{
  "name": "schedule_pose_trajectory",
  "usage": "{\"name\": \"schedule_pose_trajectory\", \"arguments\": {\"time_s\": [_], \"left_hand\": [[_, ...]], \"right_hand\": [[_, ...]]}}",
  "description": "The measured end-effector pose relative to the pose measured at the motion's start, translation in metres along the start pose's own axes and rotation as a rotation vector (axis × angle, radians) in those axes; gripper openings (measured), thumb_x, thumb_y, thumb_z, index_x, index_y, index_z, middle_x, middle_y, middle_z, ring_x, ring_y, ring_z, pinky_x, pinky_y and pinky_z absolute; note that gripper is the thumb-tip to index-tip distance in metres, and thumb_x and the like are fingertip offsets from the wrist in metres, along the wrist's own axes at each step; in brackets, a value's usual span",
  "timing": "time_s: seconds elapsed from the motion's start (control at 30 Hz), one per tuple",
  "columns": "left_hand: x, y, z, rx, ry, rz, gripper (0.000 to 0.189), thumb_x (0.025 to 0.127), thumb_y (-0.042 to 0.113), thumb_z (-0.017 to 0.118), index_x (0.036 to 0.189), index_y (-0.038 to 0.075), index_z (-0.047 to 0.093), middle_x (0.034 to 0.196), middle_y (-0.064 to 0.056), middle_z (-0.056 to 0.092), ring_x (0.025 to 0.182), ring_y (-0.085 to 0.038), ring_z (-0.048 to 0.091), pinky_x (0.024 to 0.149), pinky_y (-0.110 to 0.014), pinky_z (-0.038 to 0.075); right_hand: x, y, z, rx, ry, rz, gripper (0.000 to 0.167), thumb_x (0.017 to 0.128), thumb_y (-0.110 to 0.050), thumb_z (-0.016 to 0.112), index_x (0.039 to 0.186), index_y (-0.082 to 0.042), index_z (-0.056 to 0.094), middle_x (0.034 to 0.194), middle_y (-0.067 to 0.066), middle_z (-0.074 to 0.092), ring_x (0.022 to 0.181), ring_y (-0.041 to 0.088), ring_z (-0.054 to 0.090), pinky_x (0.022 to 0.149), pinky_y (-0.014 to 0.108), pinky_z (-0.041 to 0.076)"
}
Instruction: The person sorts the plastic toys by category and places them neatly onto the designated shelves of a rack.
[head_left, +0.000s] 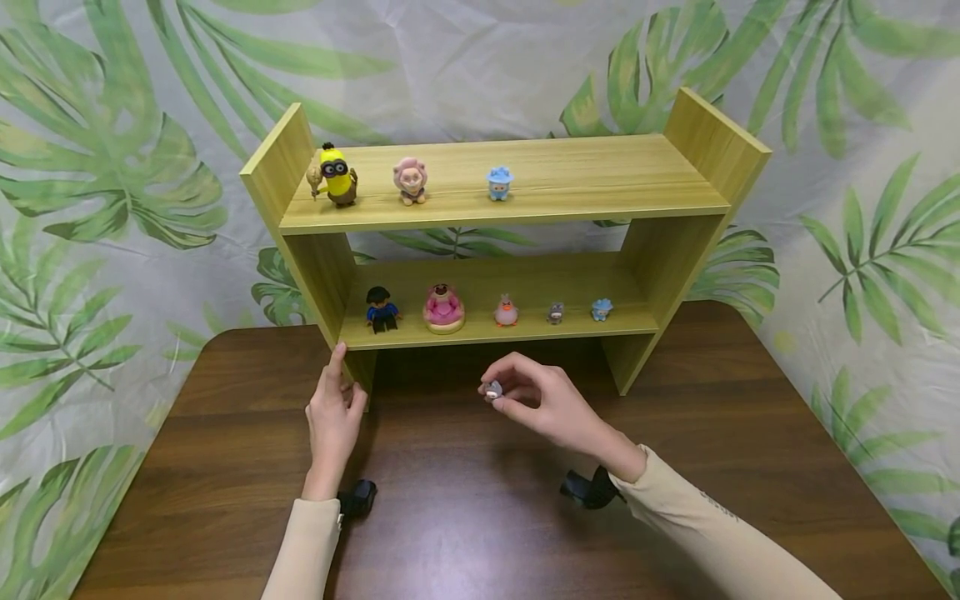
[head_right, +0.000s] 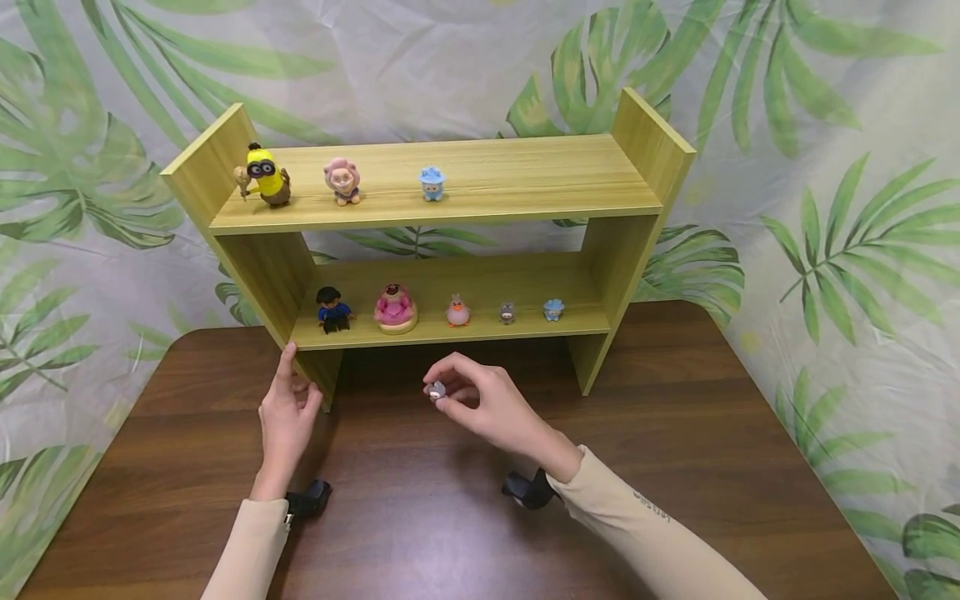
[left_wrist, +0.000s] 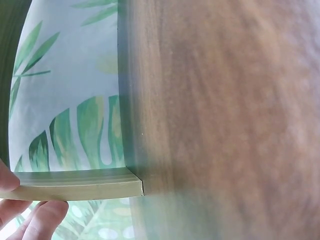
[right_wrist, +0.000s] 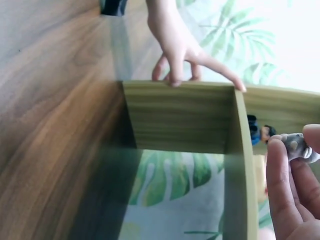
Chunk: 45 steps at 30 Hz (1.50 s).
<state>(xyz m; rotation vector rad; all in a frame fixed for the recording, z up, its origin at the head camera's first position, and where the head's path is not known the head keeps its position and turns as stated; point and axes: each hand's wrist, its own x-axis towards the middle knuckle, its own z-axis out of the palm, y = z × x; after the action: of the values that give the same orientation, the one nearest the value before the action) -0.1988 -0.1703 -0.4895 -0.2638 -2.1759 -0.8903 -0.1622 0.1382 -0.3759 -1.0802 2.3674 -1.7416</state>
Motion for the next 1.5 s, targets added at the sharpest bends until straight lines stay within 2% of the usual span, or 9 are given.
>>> {"name": "schedule_pose_trajectory", "arguments": {"time_s": [0.27, 0.5, 0.7, 0.9, 1.0, 1.27, 1.5], "left_hand": [[0.0, 0.0, 0.0, 0.002, 0.005, 0.003, 0.083, 0.083, -0.013, 0.055, 0.148, 0.031, 0.028, 0.083, -0.014, 0.048, 0.059, -0.027, 0.05, 0.051, -0.04, 0.036], [0.0, 0.001, 0.0, -0.005, 0.005, -0.001, 0.083, 0.083, -0.013, 0.054, 0.148, 0.031, 0.029, 0.084, -0.015, 0.048, 0.062, -0.03, 0.054, 0.052, -0.041, 0.038], [0.0, 0.001, 0.0, -0.006, 0.003, -0.002, 0.084, 0.082, -0.013, 0.054, 0.149, 0.032, 0.028, 0.085, -0.016, 0.049, 0.063, -0.03, 0.055, 0.052, -0.042, 0.038], [0.0, 0.001, 0.0, -0.005, 0.002, -0.002, 0.084, 0.082, -0.013, 0.054, 0.149, 0.031, 0.028, 0.086, -0.015, 0.049, 0.063, -0.031, 0.055, 0.052, -0.042, 0.038], [0.0, 0.001, 0.0, -0.002, 0.001, 0.001, 0.083, 0.082, -0.013, 0.054, 0.149, 0.031, 0.028, 0.086, -0.015, 0.05, 0.061, -0.03, 0.052, 0.052, -0.042, 0.037], [0.001, 0.002, 0.0, 0.01, 0.014, 0.019, 0.083, 0.082, -0.012, 0.052, 0.149, 0.031, 0.028, 0.086, -0.015, 0.05, 0.057, -0.021, 0.045, 0.051, -0.039, 0.034], [0.001, 0.002, 0.0, 0.013, 0.018, 0.014, 0.085, 0.081, -0.012, 0.054, 0.149, 0.032, 0.028, 0.084, -0.013, 0.048, 0.057, -0.019, 0.043, 0.051, -0.039, 0.034]], "right_hand": [[0.004, -0.008, -0.011, -0.028, 0.031, -0.042, 0.022, 0.089, 0.003, 0.062, 0.109, -0.005, 0.058, 0.101, 0.009, 0.066, 0.089, 0.02, 0.063, 0.077, 0.032, 0.052], [0.008, -0.015, -0.021, -0.029, 0.062, -0.067, 0.021, 0.09, 0.006, 0.059, 0.109, -0.002, 0.058, 0.104, 0.012, 0.065, 0.091, 0.021, 0.064, 0.077, 0.033, 0.052], [0.01, -0.021, -0.031, -0.029, 0.091, -0.079, 0.021, 0.088, 0.009, 0.06, 0.108, 0.001, 0.058, 0.102, 0.01, 0.063, 0.09, 0.022, 0.064, 0.077, 0.032, 0.052], [0.011, -0.026, -0.04, -0.037, 0.112, -0.135, 0.023, 0.087, 0.012, 0.059, 0.108, 0.003, 0.058, 0.1, 0.012, 0.063, 0.088, 0.021, 0.064, 0.075, 0.031, 0.053], [0.012, -0.029, -0.045, -0.032, 0.121, -0.158, 0.025, 0.086, 0.015, 0.058, 0.108, 0.003, 0.058, 0.1, 0.014, 0.063, 0.088, 0.021, 0.063, 0.074, 0.032, 0.053], [0.012, -0.038, -0.056, -0.035, 0.142, -0.152, 0.025, 0.086, 0.015, 0.058, 0.108, 0.005, 0.057, 0.103, 0.021, 0.059, 0.091, 0.023, 0.063, 0.076, 0.033, 0.053], [0.014, -0.047, -0.067, -0.102, 0.186, -0.157, 0.024, 0.085, 0.013, 0.061, 0.107, 0.001, 0.06, 0.101, 0.011, 0.064, 0.088, 0.026, 0.063, 0.076, 0.03, 0.051]]}}
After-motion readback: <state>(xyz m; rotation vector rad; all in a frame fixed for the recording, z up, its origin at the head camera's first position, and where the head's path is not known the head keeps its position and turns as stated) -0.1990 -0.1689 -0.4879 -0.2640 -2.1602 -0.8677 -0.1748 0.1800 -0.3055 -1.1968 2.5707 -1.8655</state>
